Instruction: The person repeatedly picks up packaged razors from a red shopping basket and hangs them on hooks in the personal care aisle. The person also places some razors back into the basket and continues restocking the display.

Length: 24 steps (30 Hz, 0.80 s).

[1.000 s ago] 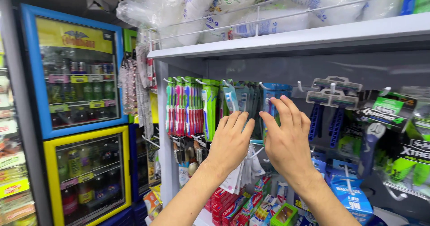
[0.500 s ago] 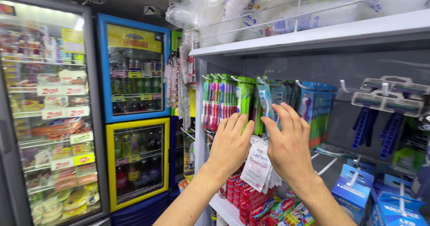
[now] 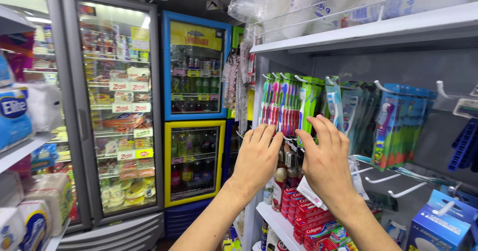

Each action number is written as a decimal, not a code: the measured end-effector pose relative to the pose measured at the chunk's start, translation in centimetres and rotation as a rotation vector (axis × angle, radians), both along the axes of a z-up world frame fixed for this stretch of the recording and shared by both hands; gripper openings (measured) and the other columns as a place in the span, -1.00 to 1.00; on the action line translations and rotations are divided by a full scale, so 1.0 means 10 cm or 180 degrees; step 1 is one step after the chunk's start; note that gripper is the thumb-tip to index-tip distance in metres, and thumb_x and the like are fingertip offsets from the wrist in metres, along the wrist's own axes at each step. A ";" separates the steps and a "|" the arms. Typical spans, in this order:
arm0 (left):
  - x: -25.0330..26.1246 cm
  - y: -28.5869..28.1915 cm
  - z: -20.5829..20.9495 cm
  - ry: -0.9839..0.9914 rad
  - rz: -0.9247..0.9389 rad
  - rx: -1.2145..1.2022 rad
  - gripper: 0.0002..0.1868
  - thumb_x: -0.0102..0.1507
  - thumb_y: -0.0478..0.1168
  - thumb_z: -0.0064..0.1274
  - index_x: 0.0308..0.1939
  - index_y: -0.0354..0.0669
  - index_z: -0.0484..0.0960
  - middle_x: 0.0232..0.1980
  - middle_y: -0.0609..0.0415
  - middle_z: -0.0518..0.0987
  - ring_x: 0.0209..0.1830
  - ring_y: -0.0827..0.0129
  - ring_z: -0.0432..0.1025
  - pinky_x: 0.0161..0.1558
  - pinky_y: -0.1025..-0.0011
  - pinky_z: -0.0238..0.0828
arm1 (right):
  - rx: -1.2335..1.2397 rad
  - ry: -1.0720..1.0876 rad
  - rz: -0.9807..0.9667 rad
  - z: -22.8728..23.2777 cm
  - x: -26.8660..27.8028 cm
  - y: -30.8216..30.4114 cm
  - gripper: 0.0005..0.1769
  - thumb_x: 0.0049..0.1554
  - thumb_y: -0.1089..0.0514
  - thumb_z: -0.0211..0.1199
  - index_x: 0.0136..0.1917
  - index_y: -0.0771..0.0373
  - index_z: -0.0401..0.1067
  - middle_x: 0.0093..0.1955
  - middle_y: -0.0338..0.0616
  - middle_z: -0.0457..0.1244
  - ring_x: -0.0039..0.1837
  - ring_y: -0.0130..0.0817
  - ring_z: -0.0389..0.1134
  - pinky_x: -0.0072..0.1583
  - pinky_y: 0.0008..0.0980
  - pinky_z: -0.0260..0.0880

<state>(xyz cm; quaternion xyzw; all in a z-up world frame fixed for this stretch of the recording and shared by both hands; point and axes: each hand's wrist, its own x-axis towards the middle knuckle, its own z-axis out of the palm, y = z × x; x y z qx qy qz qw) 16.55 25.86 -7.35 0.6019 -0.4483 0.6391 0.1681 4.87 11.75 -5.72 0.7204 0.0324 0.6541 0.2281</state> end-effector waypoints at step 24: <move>-0.02 1.01 -0.67 0.0548 0.1035 0.0246 -0.55 0.10 -0.35 0.15 0.09 -0.21 0.52 0.18 -0.11 0.51 0.25 0.04 0.36 0.16 0.15 0.32 | 0.0472 0.0879 0.0765 -0.73 0.39 0.20 -0.39 -0.11 0.42 0.14 0.23 0.12 0.41 0.45 -0.02 0.17 0.57 -0.01 0.12 0.37 0.07 0.14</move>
